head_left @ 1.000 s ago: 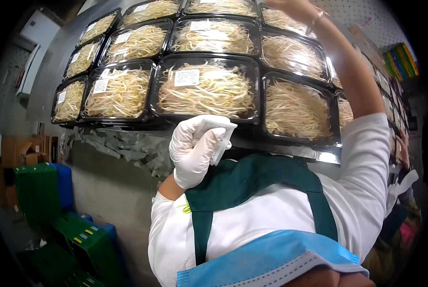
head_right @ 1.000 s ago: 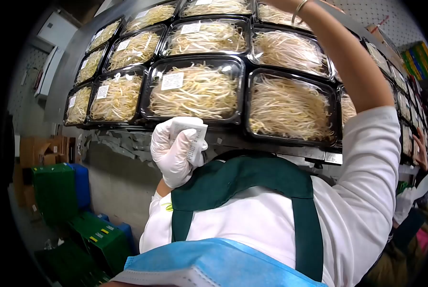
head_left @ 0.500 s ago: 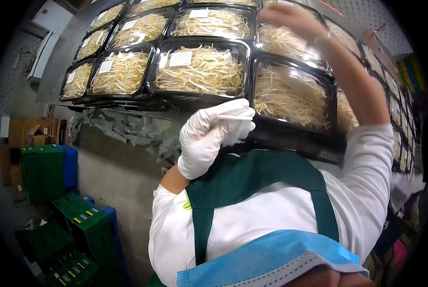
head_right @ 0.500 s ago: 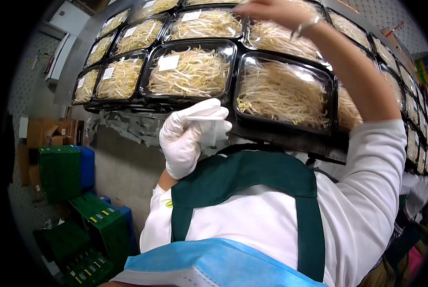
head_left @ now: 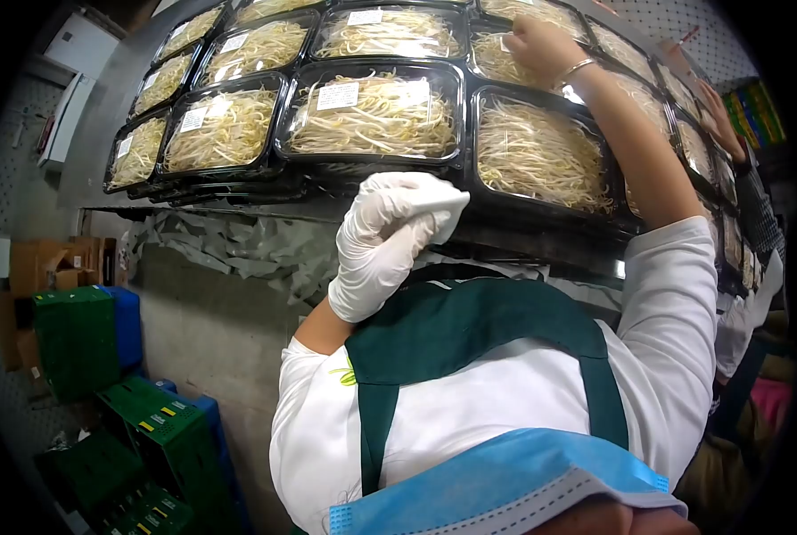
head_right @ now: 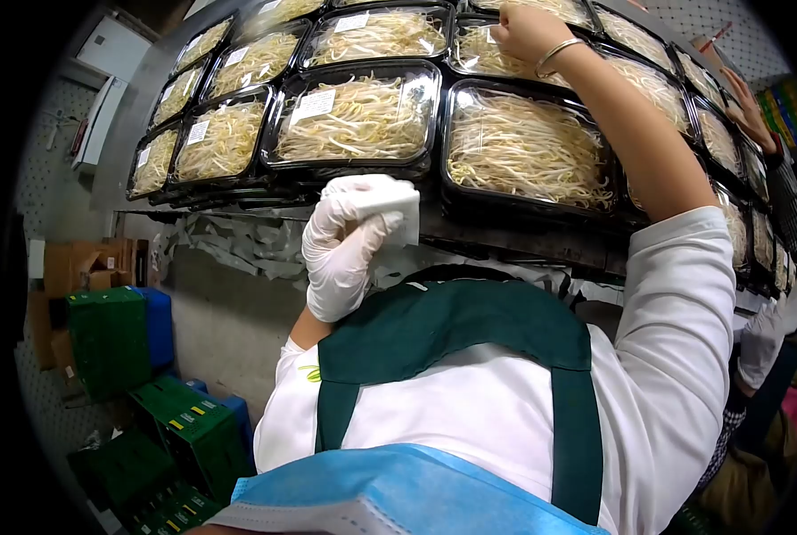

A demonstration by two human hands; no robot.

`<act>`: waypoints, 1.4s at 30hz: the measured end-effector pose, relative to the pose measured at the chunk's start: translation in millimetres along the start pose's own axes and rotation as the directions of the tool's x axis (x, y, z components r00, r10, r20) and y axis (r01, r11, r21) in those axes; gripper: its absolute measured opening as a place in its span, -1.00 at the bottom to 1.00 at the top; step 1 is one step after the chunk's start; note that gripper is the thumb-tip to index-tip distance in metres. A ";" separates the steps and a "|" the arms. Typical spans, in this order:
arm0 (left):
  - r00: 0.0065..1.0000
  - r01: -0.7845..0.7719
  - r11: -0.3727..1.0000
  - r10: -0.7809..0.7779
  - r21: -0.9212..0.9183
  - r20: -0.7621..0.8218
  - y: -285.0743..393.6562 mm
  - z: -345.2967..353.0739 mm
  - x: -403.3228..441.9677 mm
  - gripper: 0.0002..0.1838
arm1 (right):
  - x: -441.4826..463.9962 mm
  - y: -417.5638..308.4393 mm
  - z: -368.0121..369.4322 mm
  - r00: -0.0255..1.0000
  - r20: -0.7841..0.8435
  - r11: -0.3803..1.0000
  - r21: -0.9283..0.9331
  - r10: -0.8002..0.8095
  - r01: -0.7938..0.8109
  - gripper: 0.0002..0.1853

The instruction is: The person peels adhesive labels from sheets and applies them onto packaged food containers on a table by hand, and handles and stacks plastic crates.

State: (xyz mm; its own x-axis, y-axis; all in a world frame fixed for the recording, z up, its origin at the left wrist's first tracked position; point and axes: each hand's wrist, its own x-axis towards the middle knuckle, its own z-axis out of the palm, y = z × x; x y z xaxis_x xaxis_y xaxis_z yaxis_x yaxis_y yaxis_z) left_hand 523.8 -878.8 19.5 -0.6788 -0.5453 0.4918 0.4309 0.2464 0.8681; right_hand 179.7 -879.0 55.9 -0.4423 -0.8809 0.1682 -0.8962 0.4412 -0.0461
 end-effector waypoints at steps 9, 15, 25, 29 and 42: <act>0.914 0.334 0.771 -0.405 -0.542 -0.013 15.9 10.5 -5.7 -0.85 | -96.1 -70.8 -47.8 0.957 0.055 0.640 0.754 -0.285 0.147 -0.64; 0.954 0.298 0.881 -0.288 -0.368 0.082 12.5 11.7 -6.1 -0.78 | -173.2 -120.2 -63.1 0.869 -0.327 0.528 0.695 -0.373 0.488 -0.87; 0.953 0.273 0.768 -0.133 -0.579 0.273 -12.1 20.9 -11.9 -0.69 | -139.0 -67.5 -30.0 0.972 -0.190 0.975 -0.199 -0.138 0.099 -0.63; 0.903 0.429 0.728 -0.370 -0.536 0.220 3.1 34.5 -5.4 -0.67 | -168.8 -62.2 -51.4 0.996 0.008 0.902 0.424 0.085 -0.080 -0.69; 0.898 0.354 0.868 -0.213 -0.348 0.384 -1.7 75.7 1.1 -0.88 | -213.3 77.7 -76.3 0.932 0.026 0.899 0.257 0.361 -0.355 -0.78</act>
State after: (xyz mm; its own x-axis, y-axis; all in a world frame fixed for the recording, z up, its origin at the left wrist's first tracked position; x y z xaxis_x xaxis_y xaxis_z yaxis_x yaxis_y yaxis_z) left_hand 477.3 -819.2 23.7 -0.9299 -0.2346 0.2834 0.3406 -0.2579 0.9042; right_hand 206.9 -643.8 91.6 -0.7364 -0.6668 0.1142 -0.6574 0.6654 -0.3538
